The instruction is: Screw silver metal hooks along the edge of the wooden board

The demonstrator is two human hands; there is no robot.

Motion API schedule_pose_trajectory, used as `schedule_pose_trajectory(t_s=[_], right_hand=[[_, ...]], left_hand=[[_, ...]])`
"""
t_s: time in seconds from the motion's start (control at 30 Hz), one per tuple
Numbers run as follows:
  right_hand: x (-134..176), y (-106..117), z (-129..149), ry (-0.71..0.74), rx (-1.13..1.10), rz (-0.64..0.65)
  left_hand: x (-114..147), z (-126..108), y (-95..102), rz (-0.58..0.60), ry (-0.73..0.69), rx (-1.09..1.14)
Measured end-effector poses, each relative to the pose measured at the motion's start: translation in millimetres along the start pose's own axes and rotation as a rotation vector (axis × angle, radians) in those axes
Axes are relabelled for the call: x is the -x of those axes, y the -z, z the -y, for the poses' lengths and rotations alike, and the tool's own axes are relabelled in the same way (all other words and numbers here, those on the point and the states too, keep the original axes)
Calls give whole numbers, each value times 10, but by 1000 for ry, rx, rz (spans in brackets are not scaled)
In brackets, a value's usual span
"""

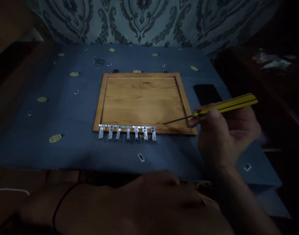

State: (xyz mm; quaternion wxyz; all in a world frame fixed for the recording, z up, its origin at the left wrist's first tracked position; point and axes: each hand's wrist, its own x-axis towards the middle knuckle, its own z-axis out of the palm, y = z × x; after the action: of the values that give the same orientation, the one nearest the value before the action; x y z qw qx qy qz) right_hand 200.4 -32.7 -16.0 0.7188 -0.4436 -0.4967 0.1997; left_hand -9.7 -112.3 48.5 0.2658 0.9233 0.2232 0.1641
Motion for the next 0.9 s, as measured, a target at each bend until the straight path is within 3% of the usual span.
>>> schedule_pose_trajectory(t_s=[0.03,0.1,0.17,0.33,0.9], right_hand=[[15,-6,8,9,12,5],[65,-21,33,20,47,22],[117,-42,64,18,85,37],[175,-82,119,-7,154,64],[183,-13,128,42,178,41]], left_hand=[[-49,75,16,8,-68,21],[-131,273,72,-107,-68,-98],[-198,497,127,-185,33,-294],[-327,887,135,-93,246,-383],[-432,994,65,4,268,-372]])
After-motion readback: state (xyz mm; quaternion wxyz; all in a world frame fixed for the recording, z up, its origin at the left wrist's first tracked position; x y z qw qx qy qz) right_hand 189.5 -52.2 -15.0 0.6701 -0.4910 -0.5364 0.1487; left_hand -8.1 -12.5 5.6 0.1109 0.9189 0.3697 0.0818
